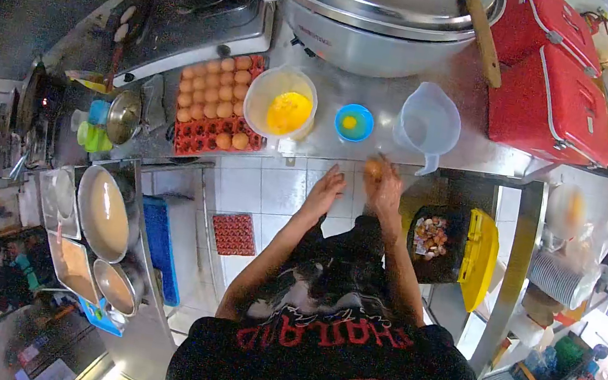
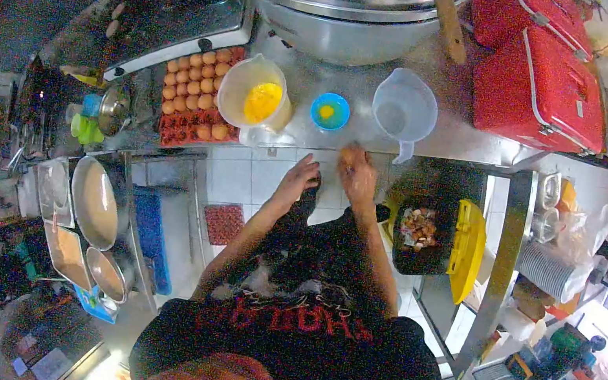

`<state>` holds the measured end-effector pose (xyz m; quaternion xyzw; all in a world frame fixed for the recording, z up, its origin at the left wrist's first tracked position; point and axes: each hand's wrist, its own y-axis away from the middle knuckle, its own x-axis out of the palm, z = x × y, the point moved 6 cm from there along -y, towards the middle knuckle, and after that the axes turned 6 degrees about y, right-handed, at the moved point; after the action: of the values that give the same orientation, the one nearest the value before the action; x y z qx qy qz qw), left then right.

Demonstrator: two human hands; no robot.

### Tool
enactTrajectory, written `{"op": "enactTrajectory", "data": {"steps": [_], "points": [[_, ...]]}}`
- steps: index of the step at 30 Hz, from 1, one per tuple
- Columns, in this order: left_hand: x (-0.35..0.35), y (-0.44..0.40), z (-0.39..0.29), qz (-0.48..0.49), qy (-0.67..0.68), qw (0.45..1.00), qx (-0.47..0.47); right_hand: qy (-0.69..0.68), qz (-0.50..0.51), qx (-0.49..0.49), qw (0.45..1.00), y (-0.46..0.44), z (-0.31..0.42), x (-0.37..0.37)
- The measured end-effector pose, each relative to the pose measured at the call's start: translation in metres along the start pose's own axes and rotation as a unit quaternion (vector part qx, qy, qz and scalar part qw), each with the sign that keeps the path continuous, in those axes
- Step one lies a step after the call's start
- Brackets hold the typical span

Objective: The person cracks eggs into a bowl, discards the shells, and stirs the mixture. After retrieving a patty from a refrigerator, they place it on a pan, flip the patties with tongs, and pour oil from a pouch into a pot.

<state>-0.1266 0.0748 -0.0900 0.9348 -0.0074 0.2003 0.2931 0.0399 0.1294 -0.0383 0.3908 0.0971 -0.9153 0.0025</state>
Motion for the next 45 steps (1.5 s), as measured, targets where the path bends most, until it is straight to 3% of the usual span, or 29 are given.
{"op": "enactTrajectory", "data": {"steps": [3, 6, 9, 21, 22, 24, 27, 30, 33, 36, 39, 41, 45], "points": [[-0.022, -0.003, 0.012, -0.019, 0.014, 1.000, -0.018, 0.072, -0.091, 0.005, 0.993, -0.015, -0.009, 0.001], [-0.027, 0.001, 0.010, -0.031, 0.006, 0.999, -0.019, 0.129, -0.039, -0.036, 0.990, -0.018, -0.034, 0.031], [-0.027, 0.002, 0.005, -0.024, -0.012, 0.999, -0.022, 0.074, -0.061, 0.003, 0.995, -0.018, -0.041, 0.031], [0.001, -0.016, -0.020, 0.000, -0.065, 0.998, 0.006, 0.022, -0.106, 0.000, 0.994, -0.018, -0.047, 0.025], [0.004, -0.022, -0.032, 0.009, -0.116, 0.990, 0.074, -0.100, -0.072, 0.091, 0.988, -0.024, -0.053, 0.029], [0.012, -0.026, -0.050, 0.024, -0.219, 0.955, 0.198, -0.331, 0.006, 0.276, 0.902, -0.022, -0.055, 0.040], [0.030, -0.038, -0.098, 0.016, -0.252, 0.920, 0.300, -0.559, 0.088, 0.302, 0.768, -0.035, -0.029, 0.041], [0.040, -0.051, -0.128, 0.042, -0.266, 0.919, 0.286, -0.627, 0.188, 0.283, 0.701, -0.063, -0.004, 0.039], [0.039, -0.065, -0.138, 0.038, -0.320, 0.887, 0.331, -0.570, 0.216, 0.263, 0.748, -0.082, -0.011, 0.048], [0.022, -0.089, -0.124, 0.001, -0.305, 0.887, 0.346, -0.398, 0.251, 0.184, 0.863, -0.101, 0.002, 0.037], [0.019, -0.091, -0.121, -0.028, -0.331, 0.883, 0.332, -0.371, 0.234, 0.077, 0.895, -0.110, -0.012, 0.048], [0.018, -0.090, -0.122, -0.037, -0.317, 0.879, 0.355, -0.261, 0.210, -0.017, 0.942, -0.117, -0.037, 0.064], [0.013, -0.100, -0.114, -0.079, -0.373, 0.856, 0.348, -0.116, 0.180, -0.068, 0.974, -0.119, -0.020, 0.055]]}}
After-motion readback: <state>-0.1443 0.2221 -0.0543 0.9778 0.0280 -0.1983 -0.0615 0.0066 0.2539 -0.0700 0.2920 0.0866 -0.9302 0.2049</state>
